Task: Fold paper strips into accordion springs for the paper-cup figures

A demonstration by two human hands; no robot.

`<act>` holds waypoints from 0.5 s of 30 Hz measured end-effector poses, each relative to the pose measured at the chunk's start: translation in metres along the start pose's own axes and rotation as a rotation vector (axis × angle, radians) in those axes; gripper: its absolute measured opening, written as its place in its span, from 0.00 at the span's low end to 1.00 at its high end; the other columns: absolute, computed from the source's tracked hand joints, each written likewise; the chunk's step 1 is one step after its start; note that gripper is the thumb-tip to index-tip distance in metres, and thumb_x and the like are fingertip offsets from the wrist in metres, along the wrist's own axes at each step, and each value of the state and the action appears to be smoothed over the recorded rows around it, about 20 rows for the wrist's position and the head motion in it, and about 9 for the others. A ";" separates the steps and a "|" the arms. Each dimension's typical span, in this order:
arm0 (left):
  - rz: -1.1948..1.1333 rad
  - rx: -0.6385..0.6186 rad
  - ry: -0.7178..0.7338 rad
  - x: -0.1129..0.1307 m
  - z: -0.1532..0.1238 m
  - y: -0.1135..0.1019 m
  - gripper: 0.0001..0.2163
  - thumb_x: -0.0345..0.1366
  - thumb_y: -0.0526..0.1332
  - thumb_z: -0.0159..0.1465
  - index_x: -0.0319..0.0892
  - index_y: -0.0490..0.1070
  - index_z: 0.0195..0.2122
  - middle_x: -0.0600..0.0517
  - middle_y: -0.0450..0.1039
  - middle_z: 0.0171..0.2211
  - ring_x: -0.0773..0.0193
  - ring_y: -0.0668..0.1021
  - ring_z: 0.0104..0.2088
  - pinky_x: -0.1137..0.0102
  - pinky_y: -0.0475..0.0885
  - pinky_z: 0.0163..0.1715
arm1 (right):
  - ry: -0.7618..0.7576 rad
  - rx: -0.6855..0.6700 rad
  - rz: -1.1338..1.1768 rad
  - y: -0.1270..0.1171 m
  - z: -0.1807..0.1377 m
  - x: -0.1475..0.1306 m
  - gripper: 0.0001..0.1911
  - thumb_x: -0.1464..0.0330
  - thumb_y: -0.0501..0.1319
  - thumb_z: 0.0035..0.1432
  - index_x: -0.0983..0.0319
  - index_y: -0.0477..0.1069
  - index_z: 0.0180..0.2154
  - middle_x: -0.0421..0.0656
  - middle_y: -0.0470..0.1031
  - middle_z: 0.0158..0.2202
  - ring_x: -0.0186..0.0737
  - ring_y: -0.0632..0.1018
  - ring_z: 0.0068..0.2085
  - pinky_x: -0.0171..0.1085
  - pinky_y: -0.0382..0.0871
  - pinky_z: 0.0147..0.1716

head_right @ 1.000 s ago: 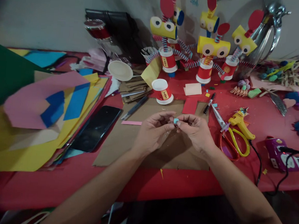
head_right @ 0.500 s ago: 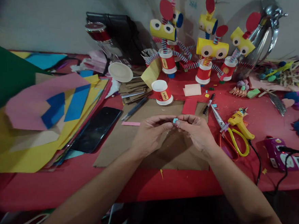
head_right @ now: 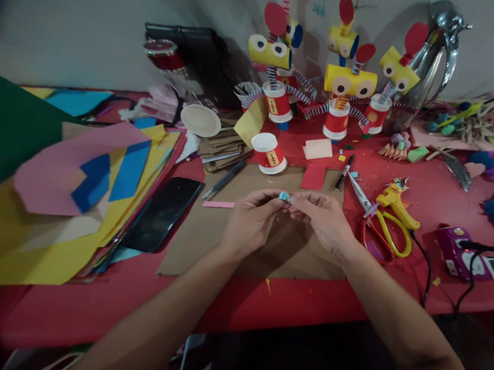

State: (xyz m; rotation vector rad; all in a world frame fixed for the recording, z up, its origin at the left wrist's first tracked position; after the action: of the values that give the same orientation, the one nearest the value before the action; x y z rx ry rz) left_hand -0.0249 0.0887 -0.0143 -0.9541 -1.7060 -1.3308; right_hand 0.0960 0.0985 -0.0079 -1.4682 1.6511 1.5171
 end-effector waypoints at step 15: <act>-0.107 0.097 -0.181 -0.010 0.002 -0.006 0.10 0.31 0.74 0.39 0.39 0.76 0.23 0.56 0.76 0.22 0.71 0.78 0.24 0.75 0.74 0.28 | -0.082 0.771 -1.804 -0.129 -0.087 -0.113 0.19 0.68 0.58 0.52 0.68 0.74 0.46 0.59 0.76 0.46 0.58 0.76 0.47 0.49 0.66 0.48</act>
State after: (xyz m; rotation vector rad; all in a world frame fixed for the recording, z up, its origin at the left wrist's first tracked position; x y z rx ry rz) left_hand -0.0261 0.0882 -0.0262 -0.9635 -1.9647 -1.2479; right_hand 0.2748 0.0865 0.0606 -1.4475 0.2147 -0.1005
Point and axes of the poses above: each hand's wrist, its own z-axis towards the middle knuckle, its own y-axis out of the palm, x = y × z, the point moved 8 cm from there along z, towards the middle knuckle
